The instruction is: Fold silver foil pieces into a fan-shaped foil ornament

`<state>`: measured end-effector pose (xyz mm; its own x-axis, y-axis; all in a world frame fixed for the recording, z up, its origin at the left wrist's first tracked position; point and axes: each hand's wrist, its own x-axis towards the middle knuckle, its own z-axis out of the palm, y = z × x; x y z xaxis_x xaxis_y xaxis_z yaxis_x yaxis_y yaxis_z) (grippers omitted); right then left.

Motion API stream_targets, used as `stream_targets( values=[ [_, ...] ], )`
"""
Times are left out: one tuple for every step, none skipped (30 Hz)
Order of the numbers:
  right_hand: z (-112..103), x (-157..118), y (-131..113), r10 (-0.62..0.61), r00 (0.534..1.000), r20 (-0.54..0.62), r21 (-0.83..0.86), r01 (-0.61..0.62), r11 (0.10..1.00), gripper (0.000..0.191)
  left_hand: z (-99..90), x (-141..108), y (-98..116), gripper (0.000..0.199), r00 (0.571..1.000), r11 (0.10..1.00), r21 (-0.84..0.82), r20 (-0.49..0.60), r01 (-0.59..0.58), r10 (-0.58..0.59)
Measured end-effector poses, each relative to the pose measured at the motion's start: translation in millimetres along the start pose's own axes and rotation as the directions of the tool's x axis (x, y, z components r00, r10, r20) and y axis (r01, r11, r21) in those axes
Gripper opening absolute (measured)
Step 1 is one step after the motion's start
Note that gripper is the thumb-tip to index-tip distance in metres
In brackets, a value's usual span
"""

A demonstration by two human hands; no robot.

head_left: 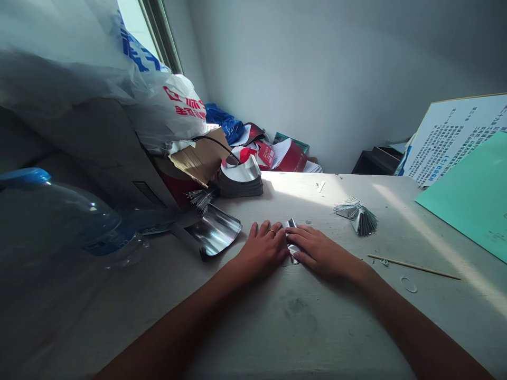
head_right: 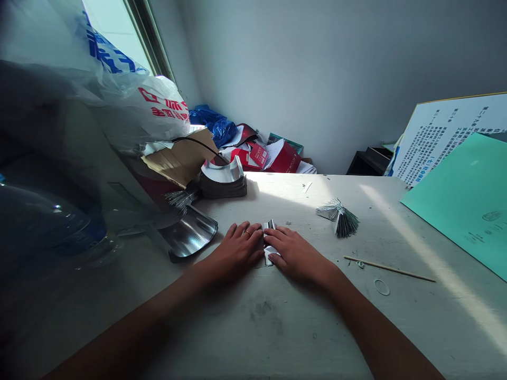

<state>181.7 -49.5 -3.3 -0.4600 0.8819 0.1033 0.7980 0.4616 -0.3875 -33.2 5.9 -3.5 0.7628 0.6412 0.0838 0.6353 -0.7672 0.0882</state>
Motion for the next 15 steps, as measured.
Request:
stream_targets(
  values=[
    [-0.3,-0.1,-0.4,0.004,1.0,0.003,-0.007,-0.004,1.0,0.049,-0.6,0.0,0.4,0.045,1.0,1.0,0.001,0.003,0.001,-0.001],
    [-0.6,-0.1,-0.9,0.007,1.0,0.006,-0.015,-0.007,1.0,0.049,-1.0,0.1,0.7,0.045,1.0,1.0,0.001,0.007,0.004,-0.004],
    [-1.1,-0.1,-1.5,0.01,1.0,0.01,-0.02,-0.01,1.0,0.049,-1.3,0.1,0.8,0.045,1.0,1.0,0.002,0.011,0.007,-0.007],
    [-1.6,0.0,-2.0,0.011,1.0,0.011,-0.022,-0.011,1.0,0.049,-1.5,0.0,0.9,0.045,1.0,1.0,0.003,0.015,0.008,-0.008],
    [-2.0,0.1,-2.6,0.01,1.0,0.01,-0.023,-0.01,1.0,0.049,-1.5,0.0,0.8,0.045,1.0,1.0,0.002,0.017,0.008,-0.008],
    [-2.5,0.2,-3.0,0.008,1.0,0.008,-0.023,-0.008,1.0,0.049,-1.4,0.0,0.6,0.045,1.0,1.0,0.001,0.019,0.008,-0.008],
    [-2.8,0.3,-3.3,0.004,1.0,0.005,-0.023,-0.004,1.0,0.048,-1.2,0.1,0.3,0.046,1.0,1.0,0.0,0.021,0.008,-0.008],
    [-3.0,0.4,-3.6,0.0,1.0,0.005,-0.025,0.0,1.0,0.048,-0.8,0.2,0.0,0.047,1.0,1.0,0.0,0.023,0.009,-0.009],
    [-3.0,0.4,-3.6,-0.002,1.0,0.004,-0.028,0.002,1.0,0.048,-0.4,0.3,-0.3,0.047,1.0,1.0,0.001,0.026,0.009,-0.009],
    [-2.9,0.4,-3.5,-0.002,1.0,0.005,-0.029,0.002,1.0,0.048,0.1,0.5,-0.5,0.048,1.0,1.0,0.003,0.028,0.01,-0.01],
    [-2.7,0.3,-3.3,0.0,1.0,0.005,-0.029,0.0,1.0,0.049,0.6,0.7,-0.7,0.048,1.0,1.0,0.005,0.029,0.01,-0.01],
    [-2.3,0.2,-3.0,0.003,1.0,0.005,-0.027,-0.003,1.0,0.049,1.1,0.8,-0.9,0.048,1.0,1.0,0.005,0.029,0.01,-0.011],
    [-1.9,0.1,-2.5,0.006,1.0,0.005,-0.023,-0.006,1.0,0.049,1.6,0.9,-1.0,0.048,1.0,1.0,0.006,0.027,0.009,-0.009],
    [-1.5,0.0,-2.0,0.009,1.0,0.005,-0.02,-0.009,1.0,0.05,2.0,0.9,-1.2,0.048,1.0,1.0,0.007,0.024,0.006,-0.006],
    [-1.1,-0.1,-1.4,0.01,1.0,0.006,-0.018,-0.01,1.0,0.05,2.4,0.8,-1.3,0.047,1.0,1.0,0.008,0.019,0.002,-0.002]
  ],
)
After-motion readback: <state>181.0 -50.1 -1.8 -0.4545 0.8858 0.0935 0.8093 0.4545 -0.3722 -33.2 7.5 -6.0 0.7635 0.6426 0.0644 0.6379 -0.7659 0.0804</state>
